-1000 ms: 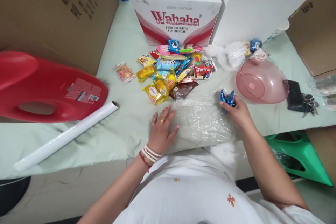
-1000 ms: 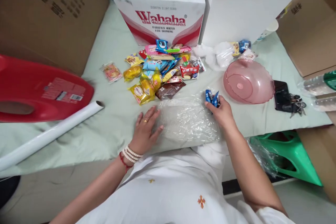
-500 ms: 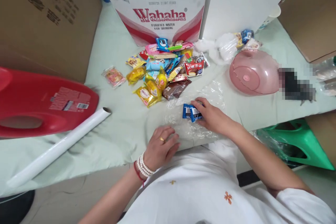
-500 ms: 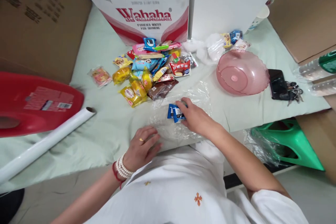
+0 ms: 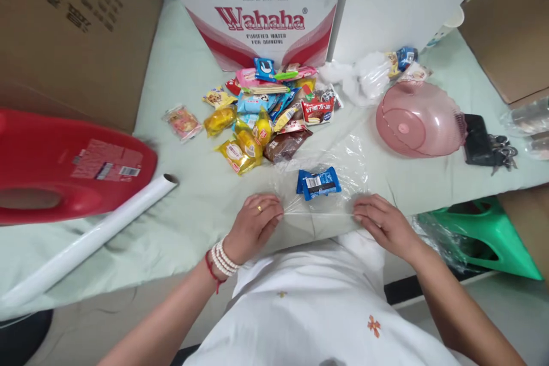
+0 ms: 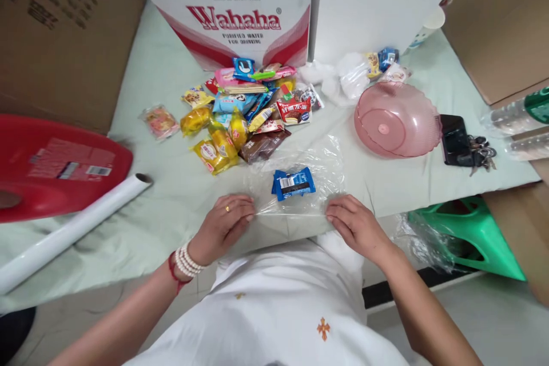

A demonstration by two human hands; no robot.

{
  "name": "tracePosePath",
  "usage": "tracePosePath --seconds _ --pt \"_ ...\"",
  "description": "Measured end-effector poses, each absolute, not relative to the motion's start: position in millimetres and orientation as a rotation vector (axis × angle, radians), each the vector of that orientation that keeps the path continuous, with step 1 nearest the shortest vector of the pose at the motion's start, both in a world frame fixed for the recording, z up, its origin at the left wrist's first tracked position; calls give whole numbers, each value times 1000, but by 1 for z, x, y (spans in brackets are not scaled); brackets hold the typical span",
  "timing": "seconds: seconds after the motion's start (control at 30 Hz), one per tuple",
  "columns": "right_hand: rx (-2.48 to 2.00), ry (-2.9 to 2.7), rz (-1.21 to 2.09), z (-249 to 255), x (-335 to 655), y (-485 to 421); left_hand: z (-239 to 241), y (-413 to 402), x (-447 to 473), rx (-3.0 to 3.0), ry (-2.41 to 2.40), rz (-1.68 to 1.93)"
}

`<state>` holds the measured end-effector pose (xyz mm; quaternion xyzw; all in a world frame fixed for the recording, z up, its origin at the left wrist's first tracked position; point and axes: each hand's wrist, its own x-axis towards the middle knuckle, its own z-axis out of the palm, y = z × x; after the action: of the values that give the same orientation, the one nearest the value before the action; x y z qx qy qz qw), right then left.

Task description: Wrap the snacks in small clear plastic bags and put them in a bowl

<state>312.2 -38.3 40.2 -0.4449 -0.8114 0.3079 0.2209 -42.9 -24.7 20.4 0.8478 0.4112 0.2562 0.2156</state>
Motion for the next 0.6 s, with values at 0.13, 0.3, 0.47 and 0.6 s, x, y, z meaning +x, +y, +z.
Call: tracePosePath --seconds 0.13,0.3,0.47,0.6 --pt "-1284 -2178 947 54 312 -20 28 -9 -38 2274 1222 755" --pt "-1424 -2173 879 63 309 14 27 12 -24 2210 1302 806" --pt "-1264 -2300 683 71 287 46 24 15 -18 2164 1262 848" --pt "-1148 -2524 801 63 262 67 21 11 -20 2209 1271 906"
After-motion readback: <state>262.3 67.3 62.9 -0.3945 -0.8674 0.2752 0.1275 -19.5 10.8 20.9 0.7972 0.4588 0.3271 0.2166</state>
